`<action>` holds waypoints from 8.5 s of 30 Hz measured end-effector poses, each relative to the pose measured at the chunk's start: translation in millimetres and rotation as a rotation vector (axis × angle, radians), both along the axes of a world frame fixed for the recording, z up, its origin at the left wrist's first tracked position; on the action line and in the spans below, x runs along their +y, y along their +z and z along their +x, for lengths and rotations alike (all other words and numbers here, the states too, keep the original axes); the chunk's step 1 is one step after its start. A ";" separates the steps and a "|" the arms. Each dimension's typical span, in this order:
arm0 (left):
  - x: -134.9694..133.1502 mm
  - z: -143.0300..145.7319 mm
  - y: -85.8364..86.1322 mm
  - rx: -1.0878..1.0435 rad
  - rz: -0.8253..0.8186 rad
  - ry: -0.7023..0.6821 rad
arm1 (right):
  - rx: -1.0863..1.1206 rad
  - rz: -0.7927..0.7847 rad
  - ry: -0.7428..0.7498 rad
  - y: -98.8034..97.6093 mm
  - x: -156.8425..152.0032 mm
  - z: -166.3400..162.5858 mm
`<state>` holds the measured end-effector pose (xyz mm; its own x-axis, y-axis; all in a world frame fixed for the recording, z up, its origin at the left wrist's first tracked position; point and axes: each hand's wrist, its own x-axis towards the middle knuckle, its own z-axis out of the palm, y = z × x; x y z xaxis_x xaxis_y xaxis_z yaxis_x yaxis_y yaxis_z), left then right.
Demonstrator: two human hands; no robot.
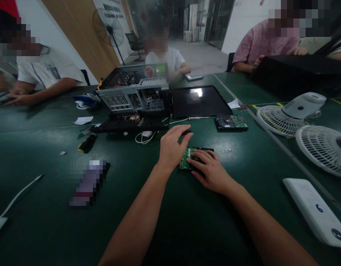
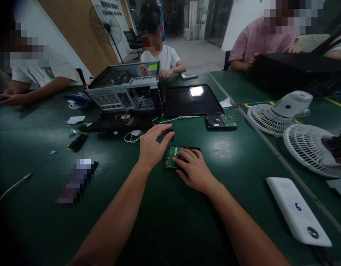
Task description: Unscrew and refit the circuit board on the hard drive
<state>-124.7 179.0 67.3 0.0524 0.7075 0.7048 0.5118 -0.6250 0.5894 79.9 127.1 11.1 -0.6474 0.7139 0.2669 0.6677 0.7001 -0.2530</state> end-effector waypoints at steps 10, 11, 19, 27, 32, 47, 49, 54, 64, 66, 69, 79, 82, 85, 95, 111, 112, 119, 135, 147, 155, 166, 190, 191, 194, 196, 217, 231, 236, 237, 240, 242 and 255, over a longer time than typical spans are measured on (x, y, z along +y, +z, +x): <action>-1.1 0.7 2.7 0.028 0.046 0.070 | 0.031 -0.024 0.005 1.0 0.4 -0.1; -0.8 0.2 2.7 0.043 0.052 0.058 | 0.034 -0.022 0.006 0.6 0.4 0.0; -0.5 2.8 -0.4 0.041 0.069 0.032 | 0.009 -0.029 0.012 0.8 1.1 -0.4; 1.0 1.5 -5.1 0.104 0.116 0.067 | 0.021 -0.015 0.009 -0.3 1.1 -0.3; 2.7 -0.1 -8.3 0.126 0.134 0.049 | 0.039 -0.013 0.015 -1.3 1.6 -0.3; 0.0 4.0 -4.9 0.076 0.108 0.033 | 0.039 -0.021 0.014 -3.5 1.4 0.2; -0.3 4.6 -5.0 0.071 0.104 0.059 | 0.048 -0.020 0.012 -4.2 1.4 0.5; -0.7 5.0 -4.8 0.068 0.122 0.088 | 0.046 -0.014 0.012 -5.7 1.4 1.1; 0.3 4.1 -4.8 0.064 0.097 0.056 | 0.038 -0.015 0.014 -3.0 1.2 0.8; 0.2 4.4 -4.8 0.063 0.097 0.053 | 0.039 -0.014 0.012 -3.2 1.1 0.7; 0.3 4.5 -5.6 0.058 0.108 0.038 | 0.039 -0.012 0.011 -3.6 1.0 0.6; 1.0 5.8 -6.4 0.023 0.120 0.024 | 0.043 0.008 0.028 -4.8 2.1 1.3; 0.8 5.7 -7.8 0.030 0.098 0.045 | 0.054 0.008 0.025 -4.4 1.9 1.2; 0.7 5.3 -8.5 0.037 0.093 0.064 | 0.060 0.012 0.027 -4.6 1.8 1.1; 1.7 4.6 -5.6 0.003 0.113 0.042 | 0.058 0.017 0.029 -5.0 2.5 0.5; 2.9 3.7 -8.1 -0.021 0.093 0.041 | 0.051 0.014 0.030 -5.2 2.8 0.7; 2.8 4.0 -8.6 -0.032 0.089 0.041 | 0.050 0.013 0.030 -5.1 2.7 0.7; 2.5 4.4 -10.6 -0.029 0.044 0.093 | 0.075 0.008 0.024 -4.8 2.1 0.4; 3.2 3.7 -11.5 -0.024 0.019 0.097 | 0.067 0.002 0.022 -3.5 1.9 0.7; 4.1 1.9 -12.8 0.016 0.027 0.087 | 0.081 0.018 0.023 -4.2 1.6 0.8; 3.8 1.5 -12.1 0.035 0.043 0.085 | 0.092 0.011 0.023 -4.5 1.7 0.8; 5.3 1.4 -13.3 0.038 0.043 0.084 | 0.082 0.006 0.021 -4.1 1.6 1.1; 4.5 2.0 -13.4 0.029 0.033 0.098 | 0.065 0.004 0.017 -3.2 0.9 0.4; 4.3 2.0 -13.2 0.028 0.037 0.098 | 0.063 0.003 0.014 -3.2 0.9 0.4; 3.2 2.3 -11.7 0.022 0.052 0.087 | 0.051 -0.001 0.011 -3.4 1.3 0.6; 2.3 2.5 -10.5 0.018 0.051 0.083 | 0.048 -0.002 0.014 -3.4 1.6 0.7; 4.0 1.3 -10.9 -0.040 -0.049 0.017 | 0.063 0.005 0.020 -4.0 1.5 1.0; 3.0 2.5 -10.6 0.010 -0.002 0.051 | 0.063 0.013 0.016 -6.2 2.0 1.7; 3.7 2.5 -12.5 0.007 0.009 0.053 | 0.067 -0.004 0.014 -4.7 1.6 1.3; 3.7 2.6 -12.7 0.005 0.012 0.053 | 0.070 -0.005 0.014 -4.3 1.6 1.2; 3.3 3.2 -13.0 -0.013 0.010 0.046 | 0.074 -0.007 0.014 -3.2 1.5 0.8; 2.9 3.3 -12.8 -0.009 0.011 0.046 | 0.073 -0.008 0.016 -2.9 1.5 0.7; 2.1 0.7 -8.9 0.143 0.060 0.115 | 0.088 -0.004 0.016 -4.2 1.7 1.2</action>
